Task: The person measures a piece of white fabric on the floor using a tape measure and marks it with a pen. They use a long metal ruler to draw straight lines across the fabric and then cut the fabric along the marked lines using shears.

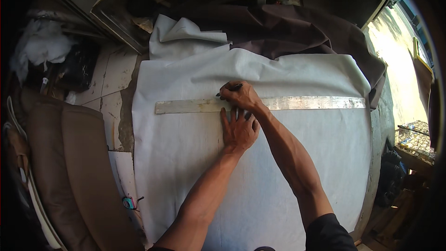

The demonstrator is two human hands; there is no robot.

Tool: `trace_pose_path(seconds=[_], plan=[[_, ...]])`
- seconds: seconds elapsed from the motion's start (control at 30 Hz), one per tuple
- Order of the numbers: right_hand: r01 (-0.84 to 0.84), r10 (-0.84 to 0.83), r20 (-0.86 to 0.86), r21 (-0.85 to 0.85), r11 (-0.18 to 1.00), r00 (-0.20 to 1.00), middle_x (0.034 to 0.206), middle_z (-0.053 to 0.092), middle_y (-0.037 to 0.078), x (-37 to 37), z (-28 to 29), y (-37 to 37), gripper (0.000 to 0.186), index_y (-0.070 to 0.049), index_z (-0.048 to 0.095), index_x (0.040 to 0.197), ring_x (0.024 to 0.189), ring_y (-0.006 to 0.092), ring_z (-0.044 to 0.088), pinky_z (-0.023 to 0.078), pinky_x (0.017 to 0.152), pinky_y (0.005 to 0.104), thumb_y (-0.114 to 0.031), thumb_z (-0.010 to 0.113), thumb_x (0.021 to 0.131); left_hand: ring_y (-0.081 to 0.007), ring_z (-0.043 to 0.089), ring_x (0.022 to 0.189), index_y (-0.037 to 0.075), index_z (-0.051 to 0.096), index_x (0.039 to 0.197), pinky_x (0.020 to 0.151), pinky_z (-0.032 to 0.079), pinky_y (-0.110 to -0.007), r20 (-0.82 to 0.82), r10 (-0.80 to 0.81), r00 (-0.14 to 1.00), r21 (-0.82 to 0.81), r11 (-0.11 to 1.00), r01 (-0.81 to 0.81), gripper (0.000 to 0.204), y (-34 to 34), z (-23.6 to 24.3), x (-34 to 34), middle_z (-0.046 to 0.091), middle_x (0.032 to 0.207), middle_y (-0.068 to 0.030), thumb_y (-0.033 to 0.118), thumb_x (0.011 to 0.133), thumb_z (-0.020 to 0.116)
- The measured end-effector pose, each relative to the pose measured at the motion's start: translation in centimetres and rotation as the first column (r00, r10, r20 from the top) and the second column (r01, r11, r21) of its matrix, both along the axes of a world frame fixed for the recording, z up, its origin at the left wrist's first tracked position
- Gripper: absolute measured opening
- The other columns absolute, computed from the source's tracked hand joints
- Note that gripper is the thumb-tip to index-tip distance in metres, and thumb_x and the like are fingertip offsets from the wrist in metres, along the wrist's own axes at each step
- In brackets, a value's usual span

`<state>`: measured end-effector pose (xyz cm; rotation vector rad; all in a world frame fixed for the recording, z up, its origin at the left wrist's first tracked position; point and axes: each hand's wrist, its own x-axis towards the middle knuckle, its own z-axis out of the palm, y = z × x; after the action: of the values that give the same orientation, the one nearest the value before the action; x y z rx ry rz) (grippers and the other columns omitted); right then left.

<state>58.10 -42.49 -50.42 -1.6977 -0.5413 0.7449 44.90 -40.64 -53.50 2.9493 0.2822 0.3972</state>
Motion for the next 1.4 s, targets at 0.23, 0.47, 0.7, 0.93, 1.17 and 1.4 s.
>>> trace_pose_path(seconds=[0.23, 0.47, 0.7, 0.93, 1.17, 1.4], plan=[[-0.042, 0.117, 0.382, -0.200, 0.979, 0.917, 0.091, 0.074, 0.016, -0.2, -0.4, 1.2, 0.026, -0.009, 0.076, 0.093, 0.084, 0.0337, 0.072, 0.056, 0.082, 0.0395, -0.029, 0.065, 0.082, -0.0363, 0.046, 0.124, 0.014, 0.072, 0.107, 0.112, 0.023, -0.064, -0.028, 0.007, 1.000, -0.002, 1.000, -0.007, 0.030, 0.4, -0.1, -0.3, 0.058, 0.123, -0.0158, 0.034, 0.086, 0.065], [-0.009, 0.218, 0.502, -0.385, 0.923, 0.837, 0.086, 0.073, 0.012, 3.7, -1.1, -4.9, 0.019, -0.008, 0.073, 0.090, 0.079, 0.0304, 0.072, 0.058, 0.077, 0.0367, -0.022, 0.066, 0.080, -0.0363, 0.044, 0.127, 0.020, 0.069, 0.124, 0.113, 0.023, -0.065, 0.046, -0.013, 0.999, -0.034, 0.999, 0.015, 0.038, 0.1, -0.4, 0.1, 0.053, 0.128, -0.0185, 0.030, 0.089, 0.060], [0.259, -0.284, -0.012, -0.378, 0.889, 0.959, 0.084, 0.074, 0.015, 10.8, 4.4, -26.3, 0.028, 0.004, 0.072, 0.093, 0.069, 0.0223, 0.071, 0.060, 0.065, 0.0323, -0.023, 0.066, 0.085, -0.0356, 0.042, 0.129, 0.028, 0.062, 0.136, 0.115, 0.021, -0.065, -0.005, -0.004, 1.000, -0.065, 0.998, 0.004, 0.046, -0.9, -0.7, 0.5, 0.050, 0.131, -0.0174, 0.029, 0.090, 0.060], [0.575, -0.602, 0.084, -0.425, 0.699, 0.794, 0.072, 0.068, 0.009, 15.7, 4.1, -40.7, 0.017, -0.002, 0.068, 0.078, 0.058, 0.0183, 0.067, 0.055, 0.051, 0.0299, -0.018, 0.068, 0.083, -0.0351, 0.041, 0.129, 0.025, 0.062, 0.136, 0.115, 0.022, -0.065, -0.038, -0.002, 0.999, -0.013, 1.000, 0.001, 0.047, -0.5, -0.9, 0.1, 0.046, 0.131, -0.0166, 0.025, 0.089, 0.063], [0.745, -0.709, 0.286, -0.442, 0.499, 0.645, 0.066, 0.068, 0.011, 19.1, 2.2, -48.5, 0.026, 0.004, 0.071, 0.078, 0.053, 0.0172, 0.065, 0.054, 0.047, 0.0299, -0.021, 0.070, 0.086, -0.0349, 0.041, 0.129, 0.024, 0.062, 0.135, 0.115, 0.022, -0.064, -0.037, -0.001, 0.999, 0.011, 1.000, 0.001, 0.046, -0.9, -1.1, 0.4, 0.045, 0.132, -0.0170, 0.027, 0.089, 0.062], [0.834, -0.421, 0.785, -0.541, -0.107, 0.455, 0.082, 0.073, 0.011, 18.3, 3.0, -45.7, 0.038, 0.002, 0.073, 0.095, 0.072, 0.0166, 0.072, 0.058, 0.061, 0.0308, -0.035, 0.067, 0.090, -0.0347, 0.042, 0.127, 0.025, 0.063, 0.135, 0.114, 0.023, -0.064, -0.024, 0.011, 1.000, 0.028, 1.000, -0.010, 0.046, 0.1, -0.6, -0.1, 0.046, 0.130, -0.0163, 0.027, 0.089, 0.062]])
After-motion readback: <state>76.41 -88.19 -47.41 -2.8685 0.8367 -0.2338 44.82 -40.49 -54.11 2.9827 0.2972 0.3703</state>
